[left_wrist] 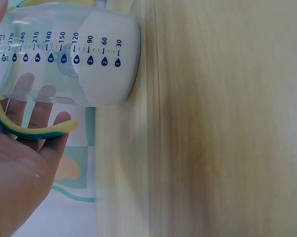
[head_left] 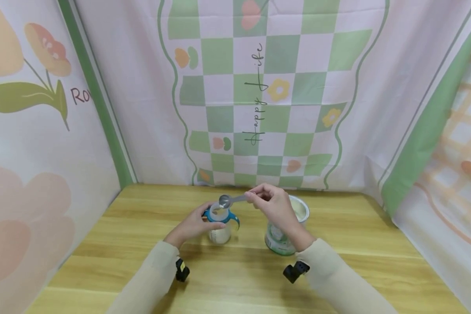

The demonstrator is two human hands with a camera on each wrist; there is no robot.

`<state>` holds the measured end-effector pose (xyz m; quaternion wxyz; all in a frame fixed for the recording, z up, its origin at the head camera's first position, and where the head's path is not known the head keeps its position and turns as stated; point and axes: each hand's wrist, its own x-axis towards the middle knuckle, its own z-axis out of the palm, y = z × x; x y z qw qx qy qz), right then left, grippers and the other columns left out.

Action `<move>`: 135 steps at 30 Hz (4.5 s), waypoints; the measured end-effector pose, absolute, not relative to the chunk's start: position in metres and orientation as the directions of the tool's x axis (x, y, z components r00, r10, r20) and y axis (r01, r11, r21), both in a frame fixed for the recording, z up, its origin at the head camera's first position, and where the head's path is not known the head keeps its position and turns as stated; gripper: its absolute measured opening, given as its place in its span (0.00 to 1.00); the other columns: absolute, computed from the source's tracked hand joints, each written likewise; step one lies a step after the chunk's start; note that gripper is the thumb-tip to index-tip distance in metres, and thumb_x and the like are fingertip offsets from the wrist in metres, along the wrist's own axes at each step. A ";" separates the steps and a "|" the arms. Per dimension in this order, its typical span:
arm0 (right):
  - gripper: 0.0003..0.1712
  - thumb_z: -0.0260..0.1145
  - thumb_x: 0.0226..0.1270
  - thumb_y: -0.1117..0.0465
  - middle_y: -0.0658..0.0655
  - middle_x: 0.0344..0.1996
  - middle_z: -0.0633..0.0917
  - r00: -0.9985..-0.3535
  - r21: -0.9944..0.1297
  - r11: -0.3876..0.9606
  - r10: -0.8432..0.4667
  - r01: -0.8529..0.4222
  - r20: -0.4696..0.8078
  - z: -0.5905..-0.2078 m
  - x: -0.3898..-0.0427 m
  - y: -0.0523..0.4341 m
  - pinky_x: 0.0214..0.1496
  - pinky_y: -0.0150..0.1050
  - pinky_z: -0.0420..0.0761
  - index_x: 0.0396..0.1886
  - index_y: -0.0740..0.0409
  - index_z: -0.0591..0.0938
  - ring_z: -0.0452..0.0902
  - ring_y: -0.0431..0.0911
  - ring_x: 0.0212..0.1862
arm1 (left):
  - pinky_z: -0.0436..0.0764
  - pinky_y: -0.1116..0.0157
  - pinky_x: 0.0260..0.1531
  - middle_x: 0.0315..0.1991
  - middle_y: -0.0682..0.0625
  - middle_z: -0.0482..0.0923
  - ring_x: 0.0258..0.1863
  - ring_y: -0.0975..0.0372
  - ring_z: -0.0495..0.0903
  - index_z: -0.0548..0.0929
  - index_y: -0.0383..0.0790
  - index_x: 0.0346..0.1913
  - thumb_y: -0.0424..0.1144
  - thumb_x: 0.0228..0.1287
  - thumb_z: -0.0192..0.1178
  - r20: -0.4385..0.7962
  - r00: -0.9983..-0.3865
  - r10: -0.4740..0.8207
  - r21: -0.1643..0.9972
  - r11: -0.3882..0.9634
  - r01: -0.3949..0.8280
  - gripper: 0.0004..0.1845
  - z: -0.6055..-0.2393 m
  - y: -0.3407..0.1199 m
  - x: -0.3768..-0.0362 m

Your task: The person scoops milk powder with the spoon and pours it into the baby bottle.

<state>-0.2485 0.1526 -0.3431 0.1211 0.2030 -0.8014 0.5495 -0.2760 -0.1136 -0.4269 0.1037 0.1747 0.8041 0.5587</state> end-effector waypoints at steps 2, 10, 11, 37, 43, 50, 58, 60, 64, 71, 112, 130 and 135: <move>0.13 0.70 0.69 0.49 0.52 0.29 0.87 -0.894 -0.840 0.305 -0.188 -0.448 0.408 -0.341 -0.248 0.154 0.28 0.35 0.75 0.38 0.54 0.86 0.79 0.53 0.31 | 0.72 0.44 0.58 0.62 0.47 0.75 0.59 0.53 0.74 0.68 0.55 0.72 0.53 0.59 0.73 0.027 -0.920 0.391 0.933 0.320 0.164 0.39 -0.427 -0.114 -0.276; 0.16 0.70 0.68 0.47 0.54 0.30 0.87 -0.909 -0.854 0.312 -0.159 -0.416 0.385 -0.337 -0.248 0.164 0.31 0.35 0.77 0.39 0.56 0.86 0.80 0.54 0.33 | 0.72 0.46 0.60 0.63 0.47 0.75 0.60 0.54 0.74 0.69 0.53 0.72 0.54 0.57 0.74 0.035 -0.926 0.377 0.925 0.338 0.173 0.41 -0.425 -0.115 -0.274; 0.16 0.70 0.69 0.48 0.54 0.30 0.87 -0.915 -0.858 0.316 -0.153 -0.404 0.374 -0.332 -0.244 0.164 0.31 0.35 0.77 0.39 0.57 0.86 0.80 0.56 0.33 | 0.72 0.46 0.60 0.63 0.47 0.75 0.60 0.54 0.74 0.69 0.53 0.72 0.55 0.57 0.74 0.037 -0.926 0.375 0.923 0.343 0.176 0.41 -0.425 -0.115 -0.274; 0.11 0.67 0.72 0.62 0.60 0.27 0.86 -0.884 -0.782 0.430 -0.096 -0.451 0.457 -0.298 -0.221 0.208 0.27 0.31 0.74 0.37 0.68 0.84 0.79 0.46 0.27 | 0.62 0.57 0.70 0.66 0.53 0.73 0.67 0.61 0.68 0.74 0.49 0.68 0.50 0.61 0.73 0.288 -0.869 0.403 0.822 0.362 0.441 0.33 -0.393 -0.091 -0.281; 0.11 0.68 0.71 0.61 0.57 0.26 0.86 -0.876 -0.773 0.437 -0.083 -0.460 0.474 -0.306 -0.232 0.229 0.27 0.32 0.77 0.38 0.68 0.84 0.80 0.46 0.28 | 0.63 0.61 0.69 0.65 0.56 0.74 0.65 0.65 0.70 0.74 0.49 0.68 0.47 0.63 0.71 0.342 -0.829 0.442 0.786 0.349 0.510 0.31 -0.383 -0.079 -0.282; 0.15 0.69 0.71 0.56 0.50 0.28 0.86 -0.881 -0.780 0.441 -0.058 -0.444 0.469 -0.319 -0.244 0.256 0.34 0.30 0.81 0.40 0.67 0.83 0.82 0.42 0.31 | 0.64 0.59 0.69 0.65 0.54 0.74 0.66 0.62 0.70 0.74 0.44 0.69 0.50 0.63 0.71 0.363 -0.800 0.477 0.780 0.314 0.542 0.33 -0.373 -0.064 -0.281; 0.17 0.68 0.71 0.51 0.52 0.27 0.86 -0.893 -0.762 0.502 -0.048 -0.409 0.447 -0.319 -0.240 0.271 0.32 0.31 0.78 0.40 0.63 0.84 0.80 0.46 0.31 | 0.65 0.61 0.67 0.65 0.57 0.74 0.65 0.65 0.70 0.73 0.50 0.69 0.49 0.63 0.71 0.338 -0.789 0.513 0.807 0.273 0.524 0.33 -0.368 -0.035 -0.272; 0.17 0.69 0.71 0.51 0.52 0.26 0.86 -0.897 -0.761 0.510 -0.051 -0.401 0.439 -0.320 -0.240 0.274 0.32 0.32 0.77 0.39 0.63 0.84 0.80 0.48 0.31 | 0.66 0.62 0.67 0.66 0.57 0.73 0.65 0.65 0.70 0.72 0.50 0.70 0.49 0.63 0.71 0.334 -0.782 0.526 0.809 0.266 0.524 0.33 -0.367 -0.027 -0.270; 0.16 0.69 0.71 0.52 0.53 0.25 0.85 -0.899 -0.761 0.510 -0.058 -0.401 0.434 -0.322 -0.240 0.277 0.31 0.32 0.76 0.38 0.63 0.85 0.79 0.49 0.30 | 0.68 0.62 0.66 0.66 0.57 0.72 0.65 0.64 0.70 0.70 0.49 0.71 0.50 0.62 0.71 0.330 -0.769 0.548 0.806 0.261 0.532 0.36 -0.368 -0.013 -0.267; 0.16 0.69 0.70 0.50 0.53 0.25 0.85 -0.900 -0.722 0.577 -0.051 -0.381 0.434 -0.328 -0.240 0.281 0.28 0.33 0.74 0.37 0.60 0.85 0.78 0.47 0.28 | 0.68 0.61 0.66 0.71 0.48 0.67 0.67 0.59 0.69 0.66 0.45 0.73 0.49 0.59 0.74 0.317 -0.759 0.569 0.806 0.260 0.532 0.42 -0.375 0.008 -0.269; 0.10 0.73 0.62 0.66 0.48 0.21 0.82 -0.796 -0.285 0.815 -0.310 -0.504 0.520 -0.347 -0.253 0.253 0.24 0.35 0.77 0.24 0.56 0.81 0.75 0.38 0.23 | 0.74 0.59 0.57 0.64 0.53 0.71 0.60 0.58 0.74 0.61 0.59 0.73 0.46 0.53 0.79 0.142 -0.848 0.510 0.969 0.103 0.224 0.48 -0.410 0.059 -0.272; 0.09 0.73 0.64 0.66 0.41 0.19 0.79 -0.819 -0.316 0.764 -0.464 -0.563 0.339 -0.337 -0.248 0.246 0.24 0.33 0.75 0.25 0.53 0.83 0.72 0.34 0.21 | 0.77 0.65 0.52 0.58 0.63 0.72 0.54 0.64 0.78 0.64 0.58 0.69 0.43 0.56 0.77 0.193 -0.807 0.558 0.955 0.082 0.285 0.41 -0.414 0.057 -0.277; 0.09 0.72 0.65 0.64 0.41 0.19 0.78 -0.811 -0.336 0.741 -0.501 -0.582 0.302 -0.334 -0.248 0.242 0.24 0.33 0.75 0.25 0.52 0.83 0.72 0.34 0.21 | 0.78 0.65 0.50 0.57 0.61 0.73 0.52 0.66 0.78 0.64 0.57 0.68 0.42 0.58 0.76 0.216 -0.786 0.580 0.951 0.056 0.303 0.39 -0.415 0.058 -0.279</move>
